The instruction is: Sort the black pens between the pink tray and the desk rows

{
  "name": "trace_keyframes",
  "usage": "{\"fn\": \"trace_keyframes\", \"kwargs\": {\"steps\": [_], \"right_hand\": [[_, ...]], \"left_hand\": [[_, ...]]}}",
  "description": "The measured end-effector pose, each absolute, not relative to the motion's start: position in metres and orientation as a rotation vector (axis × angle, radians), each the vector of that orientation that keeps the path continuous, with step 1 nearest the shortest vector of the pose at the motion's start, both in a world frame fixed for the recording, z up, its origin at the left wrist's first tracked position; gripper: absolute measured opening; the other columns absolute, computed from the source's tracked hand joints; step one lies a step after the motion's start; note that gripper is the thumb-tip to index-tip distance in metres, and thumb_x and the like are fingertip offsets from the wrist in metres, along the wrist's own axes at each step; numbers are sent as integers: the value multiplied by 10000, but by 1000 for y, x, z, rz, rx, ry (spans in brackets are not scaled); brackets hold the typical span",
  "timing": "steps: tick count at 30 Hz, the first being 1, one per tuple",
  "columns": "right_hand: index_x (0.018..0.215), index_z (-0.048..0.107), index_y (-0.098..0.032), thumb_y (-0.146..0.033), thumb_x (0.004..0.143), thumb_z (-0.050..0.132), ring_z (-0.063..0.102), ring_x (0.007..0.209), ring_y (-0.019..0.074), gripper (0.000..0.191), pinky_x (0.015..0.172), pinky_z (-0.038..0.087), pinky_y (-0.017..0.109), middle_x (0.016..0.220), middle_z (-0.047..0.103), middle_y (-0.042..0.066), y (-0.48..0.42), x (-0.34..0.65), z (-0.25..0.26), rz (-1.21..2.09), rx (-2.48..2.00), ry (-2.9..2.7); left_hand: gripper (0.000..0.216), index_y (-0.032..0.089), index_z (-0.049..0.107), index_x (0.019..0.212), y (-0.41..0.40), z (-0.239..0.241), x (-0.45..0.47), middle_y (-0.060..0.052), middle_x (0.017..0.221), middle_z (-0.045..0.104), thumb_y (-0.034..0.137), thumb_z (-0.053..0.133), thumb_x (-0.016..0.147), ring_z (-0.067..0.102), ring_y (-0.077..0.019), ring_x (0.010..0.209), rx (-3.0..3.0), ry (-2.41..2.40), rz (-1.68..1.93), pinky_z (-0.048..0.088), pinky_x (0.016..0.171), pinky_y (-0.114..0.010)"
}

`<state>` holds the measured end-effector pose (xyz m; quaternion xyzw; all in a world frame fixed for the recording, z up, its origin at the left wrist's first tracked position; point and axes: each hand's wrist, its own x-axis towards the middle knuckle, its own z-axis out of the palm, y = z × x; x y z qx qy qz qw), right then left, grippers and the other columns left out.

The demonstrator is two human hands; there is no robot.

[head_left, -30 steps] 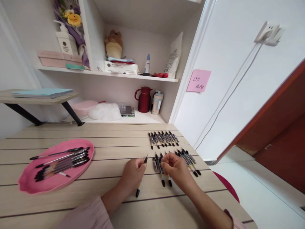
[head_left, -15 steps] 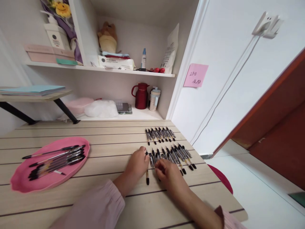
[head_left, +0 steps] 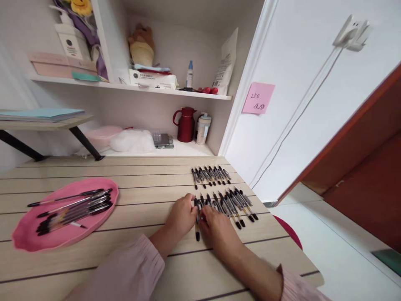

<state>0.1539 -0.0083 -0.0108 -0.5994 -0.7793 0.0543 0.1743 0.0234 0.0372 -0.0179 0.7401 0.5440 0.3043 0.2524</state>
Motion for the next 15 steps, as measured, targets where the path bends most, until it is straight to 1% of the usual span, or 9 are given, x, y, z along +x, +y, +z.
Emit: {"fn": "trace_keyframes", "kwargs": {"steps": [4,10,15], "right_hand": [[806,485,-174,-147,825,429,558,672,137,65,574,293,237,761,606,38,-6,152,-11,131,-1723,-2240],[804,495,-171,-142,820,443,559,674,146,62,572,300,245,785,598,51,-6,152,-10,97,-1741,-2262],[777,509,-174,-145,819,422,546,670,143,101,577,303,240,761,590,40,-7,163,-4,139,-1703,-2130]], "left_hand": [[265,163,560,959,37,-18,23,31,540,544,109,487,710,507,-119,503,2050,1488,819,344,542,-228],[263,167,562,942,37,-19,22,26,553,548,95,475,704,513,-120,516,2055,1468,836,349,541,-227],[273,172,556,960,37,-21,23,36,540,530,102,473,710,507,-115,495,1993,1452,848,357,534,-226]]}}
